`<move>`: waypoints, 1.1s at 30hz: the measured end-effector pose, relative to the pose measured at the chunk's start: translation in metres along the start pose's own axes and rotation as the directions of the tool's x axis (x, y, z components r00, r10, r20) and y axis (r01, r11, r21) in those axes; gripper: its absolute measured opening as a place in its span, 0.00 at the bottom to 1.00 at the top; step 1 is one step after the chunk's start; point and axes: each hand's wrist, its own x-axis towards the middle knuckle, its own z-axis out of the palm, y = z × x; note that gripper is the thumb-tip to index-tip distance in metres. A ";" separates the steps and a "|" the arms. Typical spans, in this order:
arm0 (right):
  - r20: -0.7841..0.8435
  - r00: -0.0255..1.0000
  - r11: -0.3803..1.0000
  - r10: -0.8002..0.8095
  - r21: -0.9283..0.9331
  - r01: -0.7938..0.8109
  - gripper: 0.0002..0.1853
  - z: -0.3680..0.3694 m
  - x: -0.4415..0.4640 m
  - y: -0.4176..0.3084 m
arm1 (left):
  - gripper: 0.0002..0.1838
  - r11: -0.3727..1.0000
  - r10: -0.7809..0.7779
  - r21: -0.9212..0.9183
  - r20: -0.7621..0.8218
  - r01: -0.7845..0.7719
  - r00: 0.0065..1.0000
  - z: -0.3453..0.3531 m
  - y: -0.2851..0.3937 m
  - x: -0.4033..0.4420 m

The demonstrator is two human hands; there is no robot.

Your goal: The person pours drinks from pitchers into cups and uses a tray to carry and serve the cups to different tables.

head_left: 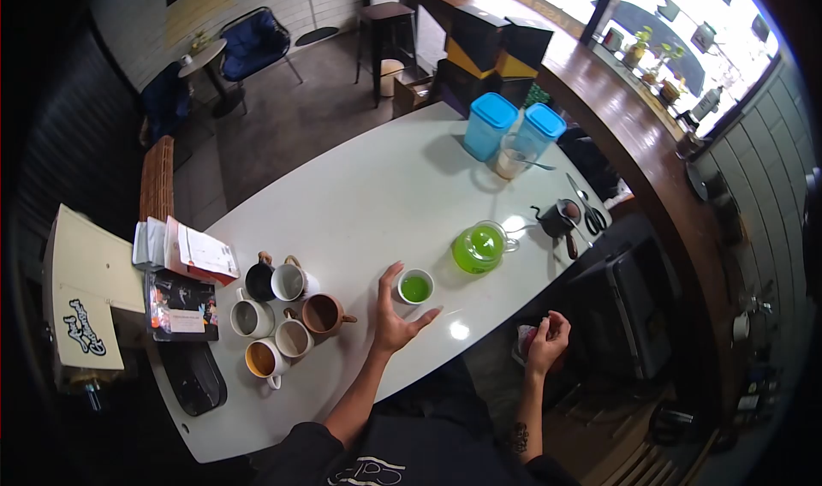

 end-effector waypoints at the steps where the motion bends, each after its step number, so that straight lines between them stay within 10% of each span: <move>1: -0.033 0.999 1.000 0.000 -0.010 0.000 0.09 -0.017 -0.011 0.007 | 0.46 1.000 0.009 -0.018 0.028 -0.008 1.000 -0.001 0.002 -0.004; 5: -0.177 0.983 0.995 0.046 -0.077 -0.061 0.09 -0.086 -0.064 0.050 | 0.28 0.950 0.241 -0.181 -0.093 -0.255 0.966 0.005 0.018 -0.032; 11: -0.305 0.817 0.872 0.489 0.188 -0.452 0.10 -0.195 -0.161 0.049 | 0.14 0.892 0.188 -0.453 0.395 0.012 0.899 0.053 0.057 -0.107; 18: -0.554 0.570 0.790 0.607 0.345 -0.506 0.11 -0.318 -0.342 0.062 | 0.11 0.921 0.112 -0.197 0.960 0.335 0.258 0.123 0.070 -0.255; 26: -0.637 0.248 0.653 0.730 0.544 -0.527 0.12 -0.382 -0.573 0.058 | 0.27 0.815 -0.182 0.422 0.836 0.396 -0.517 0.137 0.063 -0.502; 33: -0.693 0.057 0.652 0.719 0.644 -0.401 0.12 -0.387 -0.696 0.035 | 0.36 0.744 -0.297 0.607 0.673 0.277 -0.677 0.146 0.068 -0.686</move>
